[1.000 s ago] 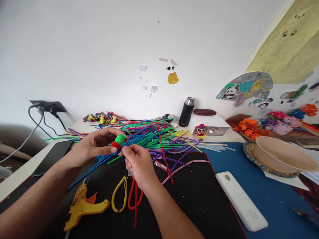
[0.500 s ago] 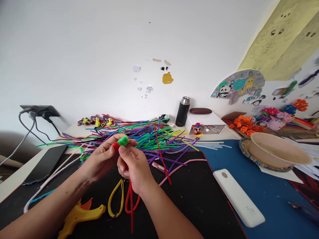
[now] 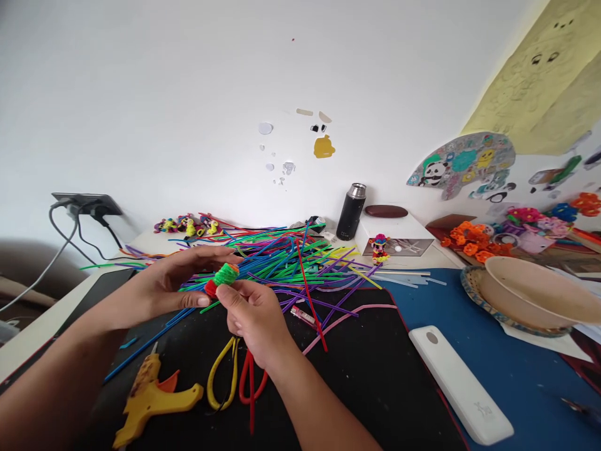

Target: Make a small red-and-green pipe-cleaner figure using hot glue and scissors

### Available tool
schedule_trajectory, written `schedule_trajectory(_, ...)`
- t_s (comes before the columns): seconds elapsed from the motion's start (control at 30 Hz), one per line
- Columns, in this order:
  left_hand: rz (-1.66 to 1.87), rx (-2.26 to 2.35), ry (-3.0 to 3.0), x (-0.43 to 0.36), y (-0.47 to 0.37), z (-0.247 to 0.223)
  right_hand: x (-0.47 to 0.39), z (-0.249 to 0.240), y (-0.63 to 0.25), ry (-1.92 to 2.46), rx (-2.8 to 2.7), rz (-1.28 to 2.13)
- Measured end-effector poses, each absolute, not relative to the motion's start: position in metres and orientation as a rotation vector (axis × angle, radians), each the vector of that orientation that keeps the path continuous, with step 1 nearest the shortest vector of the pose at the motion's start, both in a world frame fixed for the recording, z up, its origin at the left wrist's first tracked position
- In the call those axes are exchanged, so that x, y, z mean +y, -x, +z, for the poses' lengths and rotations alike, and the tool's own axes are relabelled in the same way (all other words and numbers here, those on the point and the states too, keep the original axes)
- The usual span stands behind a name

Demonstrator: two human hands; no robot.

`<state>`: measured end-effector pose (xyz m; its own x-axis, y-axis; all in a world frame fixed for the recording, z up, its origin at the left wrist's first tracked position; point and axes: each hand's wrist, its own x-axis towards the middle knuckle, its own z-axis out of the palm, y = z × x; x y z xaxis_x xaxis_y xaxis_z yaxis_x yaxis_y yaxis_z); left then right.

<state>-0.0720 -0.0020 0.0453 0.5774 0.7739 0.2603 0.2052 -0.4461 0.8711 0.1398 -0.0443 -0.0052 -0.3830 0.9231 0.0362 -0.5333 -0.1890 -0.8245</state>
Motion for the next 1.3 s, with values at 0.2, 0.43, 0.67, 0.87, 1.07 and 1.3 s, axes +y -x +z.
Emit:
schedule_trajectory(0.2, 0.584, 1.006, -2.459, -0.020, 0.077, 0.072, -0.046, -0.015, -0.134, 0.714, -1.110, 1.688)
schedule_trajectory(0.43, 0.538, 1.106, -2.610, -0.025, 0.067, 0.072, -0.044, -0.018, -0.134, 0.762, -1.154, 1.633)
schedule_trajectory(0.67, 0.530, 1.165, -2.525, -0.019, 0.070, 0.072, -0.042, -0.018, -0.136, 0.805, -1.138, 1.677)
schedule_trajectory(0.87, 0.463, 1.236, -2.504, -0.013, 0.076, 0.074, -0.040, -0.017, -0.138, 0.839, -1.180, 1.607)
schedule_trajectory(1.07, 0.387, 1.226, -2.505, -0.009, 0.075, 0.071, -0.040, -0.020, -0.139, 0.855, -1.175, 1.534)
schedule_trajectory(1.3, 0.312, 1.244, -2.481, -0.009, 0.074, 0.072, -0.038, -0.019, -0.140, 0.868, -1.172, 1.479)
